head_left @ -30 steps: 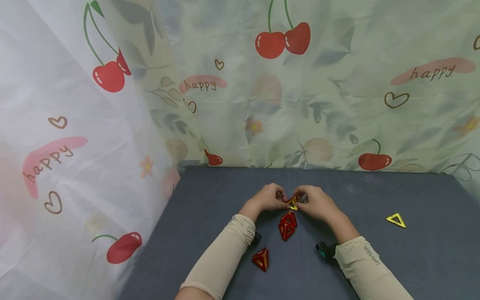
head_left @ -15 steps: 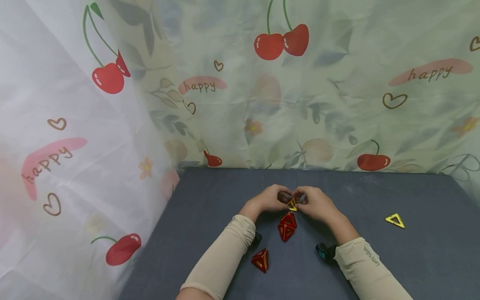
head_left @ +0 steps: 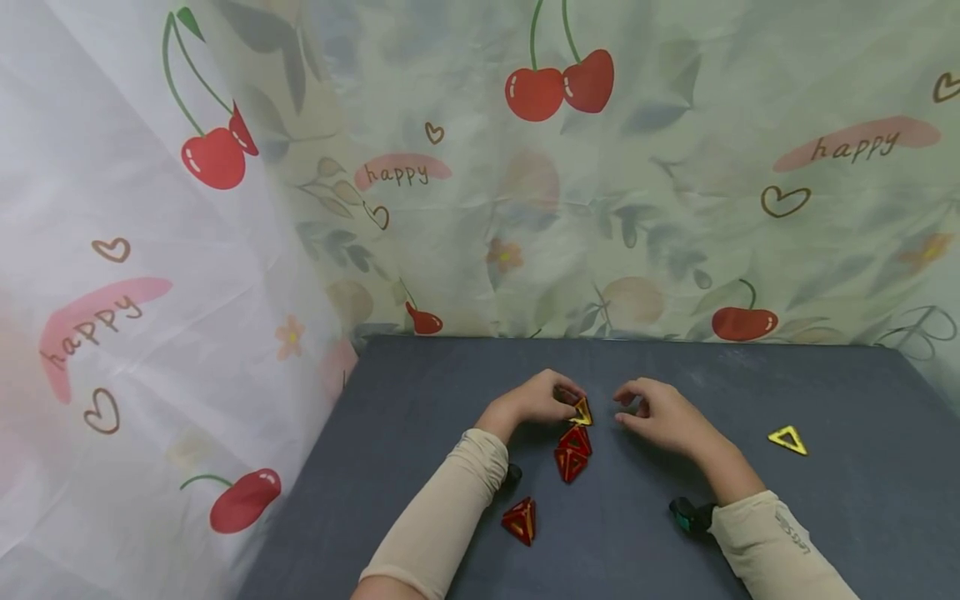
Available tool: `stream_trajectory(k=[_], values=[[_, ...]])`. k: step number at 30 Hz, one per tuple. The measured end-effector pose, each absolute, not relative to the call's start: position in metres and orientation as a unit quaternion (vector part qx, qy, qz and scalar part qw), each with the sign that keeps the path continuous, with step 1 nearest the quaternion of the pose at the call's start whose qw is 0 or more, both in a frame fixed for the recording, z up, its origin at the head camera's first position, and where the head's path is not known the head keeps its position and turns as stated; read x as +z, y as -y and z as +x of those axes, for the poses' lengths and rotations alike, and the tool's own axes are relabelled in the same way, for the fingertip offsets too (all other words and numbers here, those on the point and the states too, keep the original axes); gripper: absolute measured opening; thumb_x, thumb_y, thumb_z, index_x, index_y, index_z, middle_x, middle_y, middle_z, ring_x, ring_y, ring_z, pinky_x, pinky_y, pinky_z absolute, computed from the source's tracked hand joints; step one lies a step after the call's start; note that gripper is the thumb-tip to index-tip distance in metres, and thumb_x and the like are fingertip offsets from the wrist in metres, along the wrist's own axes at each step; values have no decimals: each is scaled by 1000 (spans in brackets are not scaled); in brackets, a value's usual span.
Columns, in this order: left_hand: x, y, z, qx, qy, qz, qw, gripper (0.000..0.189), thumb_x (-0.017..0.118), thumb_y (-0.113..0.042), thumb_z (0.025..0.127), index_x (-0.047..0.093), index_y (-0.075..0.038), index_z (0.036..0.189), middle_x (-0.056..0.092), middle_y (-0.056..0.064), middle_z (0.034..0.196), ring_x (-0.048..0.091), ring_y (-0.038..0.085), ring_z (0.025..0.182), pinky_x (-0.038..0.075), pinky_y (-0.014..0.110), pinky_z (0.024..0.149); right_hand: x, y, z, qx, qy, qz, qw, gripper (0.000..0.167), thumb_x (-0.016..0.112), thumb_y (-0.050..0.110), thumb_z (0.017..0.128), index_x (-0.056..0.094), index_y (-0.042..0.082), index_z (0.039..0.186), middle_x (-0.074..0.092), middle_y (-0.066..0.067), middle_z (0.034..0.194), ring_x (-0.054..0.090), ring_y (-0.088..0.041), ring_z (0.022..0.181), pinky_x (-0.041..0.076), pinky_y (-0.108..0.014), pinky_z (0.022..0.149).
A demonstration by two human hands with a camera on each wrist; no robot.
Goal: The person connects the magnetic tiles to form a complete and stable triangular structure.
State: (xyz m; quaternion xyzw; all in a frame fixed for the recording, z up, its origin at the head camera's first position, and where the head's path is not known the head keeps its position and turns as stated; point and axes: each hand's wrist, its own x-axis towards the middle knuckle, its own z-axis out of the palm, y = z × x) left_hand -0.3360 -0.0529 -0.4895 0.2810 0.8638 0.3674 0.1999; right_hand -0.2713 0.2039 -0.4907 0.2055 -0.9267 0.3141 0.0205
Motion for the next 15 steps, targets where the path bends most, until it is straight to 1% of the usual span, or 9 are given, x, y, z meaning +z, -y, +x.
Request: stream_trajectory(k=[7, 12, 15], values=[[-489, 53, -335, 373, -864, 278, 194, 33, 72, -10, 99, 75, -10, 132, 74, 10, 126, 69, 17, 111, 55, 25, 85, -483, -241, -252, 299, 934, 196, 32, 25, 79, 15, 96, 74, 4, 118, 74, -13, 113, 59, -7, 80, 51, -29, 68], [-489, 53, -334, 375, -863, 277, 195, 35, 75, -12, 98, 73, -9, 132, 74, 11, 123, 68, 16, 105, 54, 25, 82, -476, -269, -235, 283, 942, 175, 35, 30, 80, 19, 96, 73, 4, 120, 73, -15, 117, 59, -6, 82, 50, -29, 68], [-489, 53, -334, 374, -862, 280, 195, 35, 76, -12, 98, 73, -9, 132, 73, 11, 120, 67, 16, 102, 52, 24, 81, -472, -287, -225, 267, 951, 154, 31, 33, 80, 21, 96, 73, 2, 122, 71, -18, 119, 59, -8, 82, 50, -29, 67]])
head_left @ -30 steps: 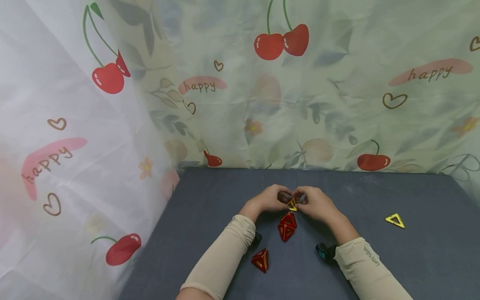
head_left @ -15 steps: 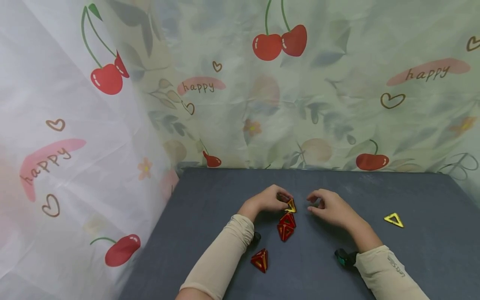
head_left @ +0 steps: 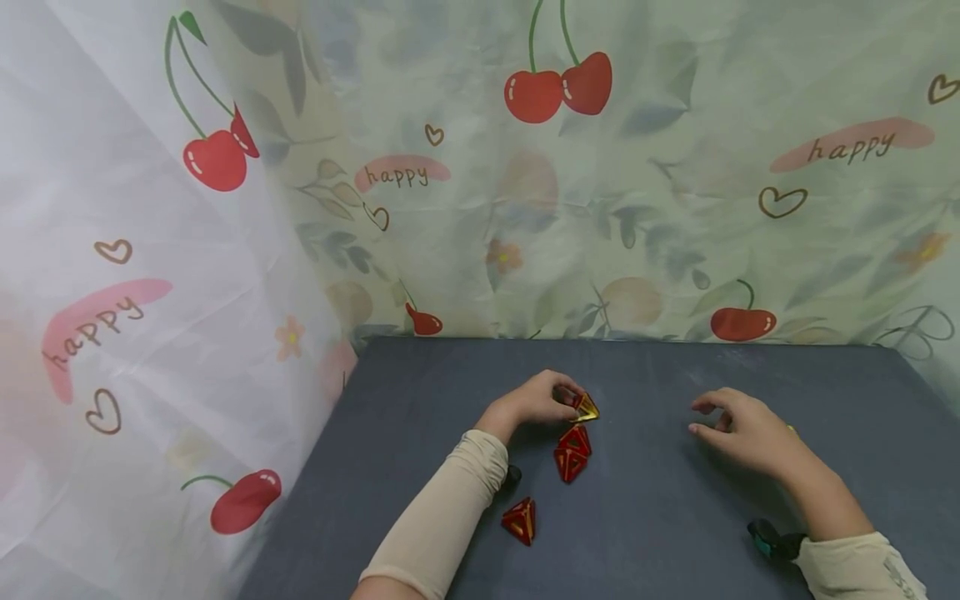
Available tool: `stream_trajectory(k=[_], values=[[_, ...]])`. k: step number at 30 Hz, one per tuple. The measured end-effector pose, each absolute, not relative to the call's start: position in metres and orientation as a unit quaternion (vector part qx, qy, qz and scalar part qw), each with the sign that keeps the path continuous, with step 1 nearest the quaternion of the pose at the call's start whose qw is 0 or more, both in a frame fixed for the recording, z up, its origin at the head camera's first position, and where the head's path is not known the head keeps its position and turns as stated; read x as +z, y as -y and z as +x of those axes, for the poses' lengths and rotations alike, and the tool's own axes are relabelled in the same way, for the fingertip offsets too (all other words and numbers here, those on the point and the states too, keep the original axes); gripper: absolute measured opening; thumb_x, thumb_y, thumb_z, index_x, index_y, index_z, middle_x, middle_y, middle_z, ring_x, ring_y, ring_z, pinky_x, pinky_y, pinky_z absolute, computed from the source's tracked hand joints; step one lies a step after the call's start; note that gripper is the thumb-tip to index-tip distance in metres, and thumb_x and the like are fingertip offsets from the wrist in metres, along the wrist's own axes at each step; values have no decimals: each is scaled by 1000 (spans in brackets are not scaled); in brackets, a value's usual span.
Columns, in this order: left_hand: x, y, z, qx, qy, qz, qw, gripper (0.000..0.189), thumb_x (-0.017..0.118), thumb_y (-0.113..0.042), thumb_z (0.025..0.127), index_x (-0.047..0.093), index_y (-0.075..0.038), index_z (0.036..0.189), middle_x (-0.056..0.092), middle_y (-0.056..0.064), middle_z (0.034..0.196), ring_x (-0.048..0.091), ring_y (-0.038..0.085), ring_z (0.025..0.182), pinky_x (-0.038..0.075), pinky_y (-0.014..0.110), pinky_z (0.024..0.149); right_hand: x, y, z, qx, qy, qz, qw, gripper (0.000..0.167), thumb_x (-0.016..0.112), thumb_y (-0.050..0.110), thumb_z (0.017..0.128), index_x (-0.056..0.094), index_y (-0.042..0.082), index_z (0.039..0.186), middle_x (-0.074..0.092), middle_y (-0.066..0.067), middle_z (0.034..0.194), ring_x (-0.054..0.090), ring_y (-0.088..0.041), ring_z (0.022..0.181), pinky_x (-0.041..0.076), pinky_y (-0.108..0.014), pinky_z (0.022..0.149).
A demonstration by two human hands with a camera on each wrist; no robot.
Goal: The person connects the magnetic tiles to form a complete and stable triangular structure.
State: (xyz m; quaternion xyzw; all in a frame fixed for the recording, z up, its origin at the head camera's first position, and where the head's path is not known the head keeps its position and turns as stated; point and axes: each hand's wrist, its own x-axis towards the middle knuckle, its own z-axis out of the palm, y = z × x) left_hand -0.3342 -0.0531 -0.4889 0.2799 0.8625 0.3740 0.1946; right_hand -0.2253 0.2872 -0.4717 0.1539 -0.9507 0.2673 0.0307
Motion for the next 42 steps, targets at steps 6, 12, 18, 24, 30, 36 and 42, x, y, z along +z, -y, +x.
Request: stream_trajectory(k=[6, 12, 18, 24, 30, 36, 42], values=[[-488, 53, -333, 376, -862, 282, 190, 33, 76, -14, 98, 73, -9, 131, 73, 12, 120, 67, 17, 103, 52, 25, 82, -465, -326, -211, 247, 964, 95, 12, 42, 77, 27, 99, 69, -3, 127, 67, -25, 120, 62, -16, 85, 50, -33, 65], [-489, 53, -333, 373, -867, 274, 185, 34, 78, -17, 98, 72, -10, 130, 72, 12, 119, 65, 16, 99, 52, 26, 81, -469, -360, -204, 226, 973, 51, 1, 51, 77, 31, 99, 66, -10, 127, 66, -30, 114, 63, -23, 82, 50, -39, 63], [-491, 52, -334, 371, -873, 263, 175, 34, 80, -20, 96, 72, -10, 128, 72, 11, 112, 64, 12, 89, 52, 25, 77, -477, -382, -202, 192, 981, 11, -24, 59, 79, 30, 94, 62, -20, 121, 64, -37, 105, 65, -42, 84, 53, -53, 68], [-491, 51, -333, 367, -882, 245, 166, 35, 83, -25, 94, 72, -11, 124, 71, 4, 103, 63, 10, 83, 51, 24, 73, -486, -393, -202, 179, 981, -10, -75, 69, 81, 39, 91, 63, -22, 116, 67, -40, 108, 65, -55, 99, 53, -60, 80], [-488, 51, -331, 362, -886, 237, 163, 35, 84, -27, 93, 72, -11, 122, 72, 3, 101, 64, 10, 83, 52, 25, 74, -493, -397, -205, 187, 978, -16, -92, 69, 82, 45, 91, 67, -18, 113, 69, -34, 104, 67, -49, 97, 53, -58, 79], [-489, 52, -331, 365, -886, 236, 162, 34, 85, -27, 92, 72, -11, 120, 72, 4, 101, 64, 11, 83, 52, 26, 74, -494, -399, -208, 194, 977, -19, -84, 61, 83, 39, 91, 68, -16, 110, 68, -24, 95, 65, -36, 87, 51, -53, 75], [-490, 51, -332, 361, -889, 233, 159, 35, 86, -30, 92, 72, -13, 119, 72, 2, 99, 65, 10, 83, 53, 25, 74, -494, -399, -212, 197, 977, -24, -85, 51, 82, 33, 91, 70, -12, 109, 66, -20, 93, 61, -31, 85, 49, -52, 74]])
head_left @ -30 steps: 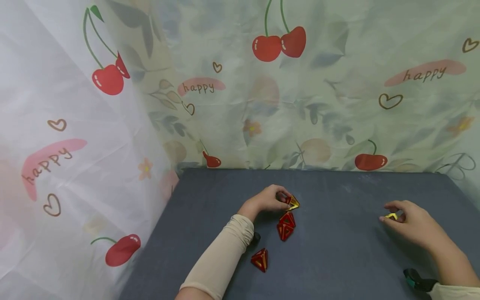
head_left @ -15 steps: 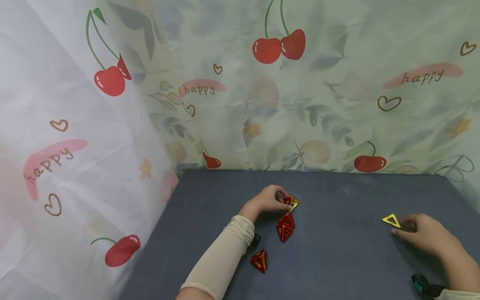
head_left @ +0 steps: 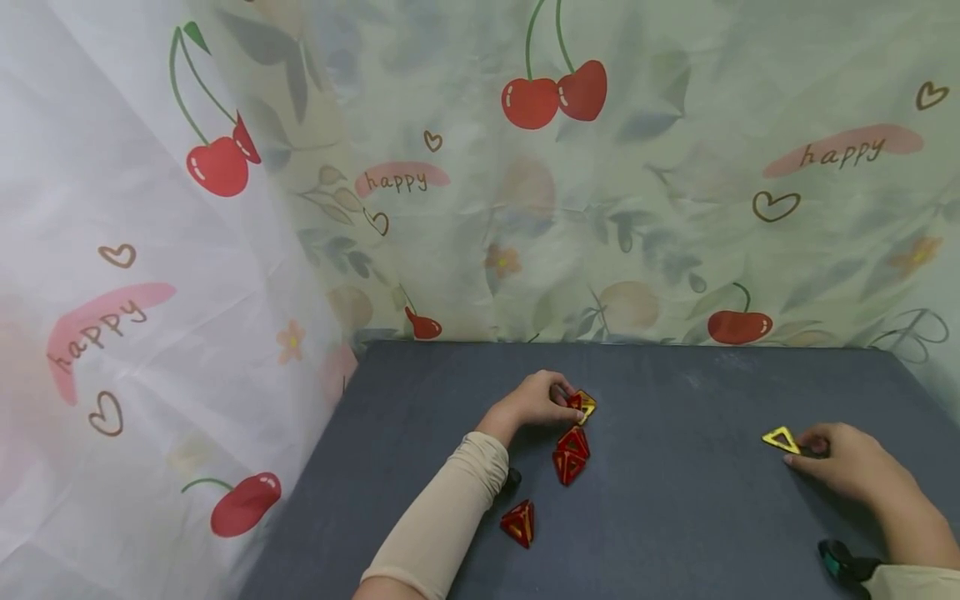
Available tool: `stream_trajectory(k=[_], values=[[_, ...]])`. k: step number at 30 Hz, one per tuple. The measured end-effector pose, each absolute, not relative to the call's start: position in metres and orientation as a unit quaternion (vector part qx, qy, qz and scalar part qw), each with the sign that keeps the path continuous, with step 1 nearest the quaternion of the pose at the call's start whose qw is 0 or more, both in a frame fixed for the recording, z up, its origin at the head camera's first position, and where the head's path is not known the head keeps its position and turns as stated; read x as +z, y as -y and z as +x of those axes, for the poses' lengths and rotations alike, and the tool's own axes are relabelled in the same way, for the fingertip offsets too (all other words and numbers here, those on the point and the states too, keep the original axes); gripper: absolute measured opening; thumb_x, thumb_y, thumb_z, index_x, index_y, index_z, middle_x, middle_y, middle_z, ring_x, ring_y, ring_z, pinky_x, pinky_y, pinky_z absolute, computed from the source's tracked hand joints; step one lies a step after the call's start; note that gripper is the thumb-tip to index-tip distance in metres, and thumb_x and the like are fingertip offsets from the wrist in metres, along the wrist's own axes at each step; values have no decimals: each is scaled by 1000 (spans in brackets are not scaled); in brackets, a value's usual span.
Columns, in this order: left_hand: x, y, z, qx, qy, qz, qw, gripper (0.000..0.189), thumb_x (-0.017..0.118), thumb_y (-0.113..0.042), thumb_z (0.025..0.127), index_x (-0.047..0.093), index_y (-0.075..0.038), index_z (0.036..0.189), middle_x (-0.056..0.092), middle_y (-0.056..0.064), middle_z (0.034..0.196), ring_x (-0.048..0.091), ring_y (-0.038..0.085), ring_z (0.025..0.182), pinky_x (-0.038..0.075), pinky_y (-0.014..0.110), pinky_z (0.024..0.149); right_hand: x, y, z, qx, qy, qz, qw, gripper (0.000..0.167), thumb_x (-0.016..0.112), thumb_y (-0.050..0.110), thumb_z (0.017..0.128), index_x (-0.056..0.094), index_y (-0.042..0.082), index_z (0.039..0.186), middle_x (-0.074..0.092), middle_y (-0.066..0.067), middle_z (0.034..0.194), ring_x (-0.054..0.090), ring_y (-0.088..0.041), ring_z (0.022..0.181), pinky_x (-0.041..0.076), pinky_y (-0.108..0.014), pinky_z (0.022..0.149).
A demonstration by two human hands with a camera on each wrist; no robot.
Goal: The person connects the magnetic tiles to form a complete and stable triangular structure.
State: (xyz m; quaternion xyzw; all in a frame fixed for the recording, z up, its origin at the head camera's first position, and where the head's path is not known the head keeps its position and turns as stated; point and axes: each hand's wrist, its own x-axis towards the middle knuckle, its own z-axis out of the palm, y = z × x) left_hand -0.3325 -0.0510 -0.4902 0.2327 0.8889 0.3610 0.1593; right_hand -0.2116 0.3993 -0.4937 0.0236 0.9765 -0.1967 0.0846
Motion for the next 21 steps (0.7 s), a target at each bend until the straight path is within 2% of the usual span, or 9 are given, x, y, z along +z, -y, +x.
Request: stream_trajectory(k=[5, 14, 21], values=[[-490, 51, -332, 358, -891, 231, 157, 36, 86, -31, 92, 72, -12, 119, 72, 2, 98, 65, 10, 82, 53, 25, 73, -490, -394, -216, -199, -977, 1, 77, 39, 80, 30, 93, 73, -6, 106, 65, -14, 91, 58, -24, 82, 49, -50, 73], [-489, 52, -331, 363, -891, 224, 158, 34, 86, -30, 91, 73, -12, 117, 73, 2, 96, 65, 10, 80, 53, 25, 72, -489, -377, -231, -206, -975, -14, 81, 39, 77, 36, 96, 73, -3, 103, 68, -14, 93, 59, -21, 80, 50, -47, 71], [-488, 52, -330, 363, -891, 222, 156, 35, 86, -31, 91, 73, -12, 118, 74, 2, 97, 66, 10, 80, 54, 25, 73, -493, -359, -244, -219, -973, -34, 64, 27, 78, 27, 94, 74, 1, 97, 65, -8, 85, 55, -19, 74, 44, -38, 65]])
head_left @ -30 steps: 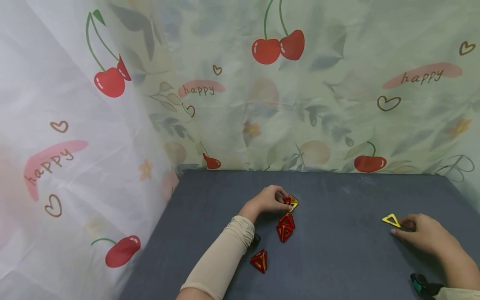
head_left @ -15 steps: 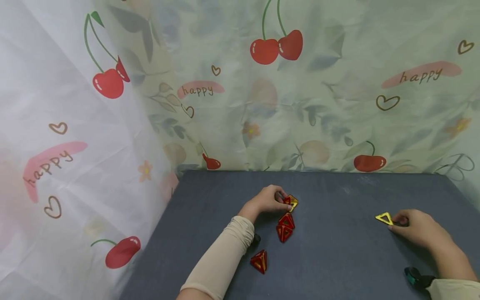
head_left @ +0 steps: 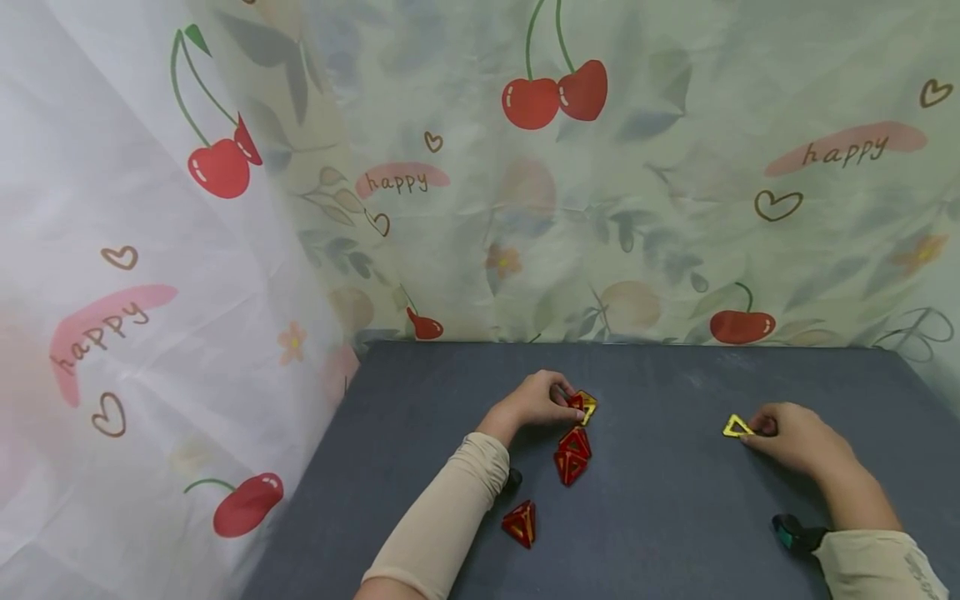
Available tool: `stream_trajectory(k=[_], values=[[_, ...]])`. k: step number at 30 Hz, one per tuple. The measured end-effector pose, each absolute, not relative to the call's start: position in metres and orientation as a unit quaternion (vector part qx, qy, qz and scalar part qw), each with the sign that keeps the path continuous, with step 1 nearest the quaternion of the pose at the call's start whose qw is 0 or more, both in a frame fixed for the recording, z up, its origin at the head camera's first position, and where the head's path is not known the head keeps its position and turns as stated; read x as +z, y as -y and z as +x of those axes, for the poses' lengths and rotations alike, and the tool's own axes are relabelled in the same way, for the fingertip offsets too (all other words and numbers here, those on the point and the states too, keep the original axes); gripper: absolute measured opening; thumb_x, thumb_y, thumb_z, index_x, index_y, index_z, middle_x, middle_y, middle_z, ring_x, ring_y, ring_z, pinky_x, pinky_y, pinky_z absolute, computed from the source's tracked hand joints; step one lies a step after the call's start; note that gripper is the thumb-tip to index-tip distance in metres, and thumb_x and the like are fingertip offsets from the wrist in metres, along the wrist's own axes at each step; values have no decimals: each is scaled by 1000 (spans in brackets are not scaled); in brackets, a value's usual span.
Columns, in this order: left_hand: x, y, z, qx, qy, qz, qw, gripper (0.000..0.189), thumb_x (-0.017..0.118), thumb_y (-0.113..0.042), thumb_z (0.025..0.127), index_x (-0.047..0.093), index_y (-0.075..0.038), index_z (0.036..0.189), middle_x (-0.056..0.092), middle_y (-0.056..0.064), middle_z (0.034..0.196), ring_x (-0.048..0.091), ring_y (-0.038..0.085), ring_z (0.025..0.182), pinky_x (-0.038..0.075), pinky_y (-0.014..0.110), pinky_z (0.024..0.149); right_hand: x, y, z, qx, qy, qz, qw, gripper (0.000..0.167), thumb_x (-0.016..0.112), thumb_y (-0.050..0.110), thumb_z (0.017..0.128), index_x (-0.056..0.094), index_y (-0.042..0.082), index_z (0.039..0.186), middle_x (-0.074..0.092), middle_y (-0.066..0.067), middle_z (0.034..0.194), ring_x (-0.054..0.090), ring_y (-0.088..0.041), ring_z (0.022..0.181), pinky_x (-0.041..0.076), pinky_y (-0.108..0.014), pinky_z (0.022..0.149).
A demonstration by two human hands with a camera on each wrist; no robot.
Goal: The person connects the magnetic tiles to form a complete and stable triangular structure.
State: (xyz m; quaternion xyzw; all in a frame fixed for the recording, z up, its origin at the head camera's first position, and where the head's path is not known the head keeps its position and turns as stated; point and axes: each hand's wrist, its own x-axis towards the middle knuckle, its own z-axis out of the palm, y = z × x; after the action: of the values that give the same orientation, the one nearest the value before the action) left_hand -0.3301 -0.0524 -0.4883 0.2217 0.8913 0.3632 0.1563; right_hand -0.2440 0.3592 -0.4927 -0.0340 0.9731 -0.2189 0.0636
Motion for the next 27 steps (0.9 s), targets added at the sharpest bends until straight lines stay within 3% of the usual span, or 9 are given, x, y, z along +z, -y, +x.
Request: stream_trajectory(k=[27], values=[[-489, 53, -331, 366, -891, 221, 156, 27, 82, -28, 96, 74, -11, 116, 76, 3, 96, 67, 8, 77, 53, 23, 71, -491, -213, -285, -247, -960, -112, 69, 17, 82, 23, 92, 75, 9, 98, 67, -6, 92, 59, -19, 80, 50, -43, 73]])
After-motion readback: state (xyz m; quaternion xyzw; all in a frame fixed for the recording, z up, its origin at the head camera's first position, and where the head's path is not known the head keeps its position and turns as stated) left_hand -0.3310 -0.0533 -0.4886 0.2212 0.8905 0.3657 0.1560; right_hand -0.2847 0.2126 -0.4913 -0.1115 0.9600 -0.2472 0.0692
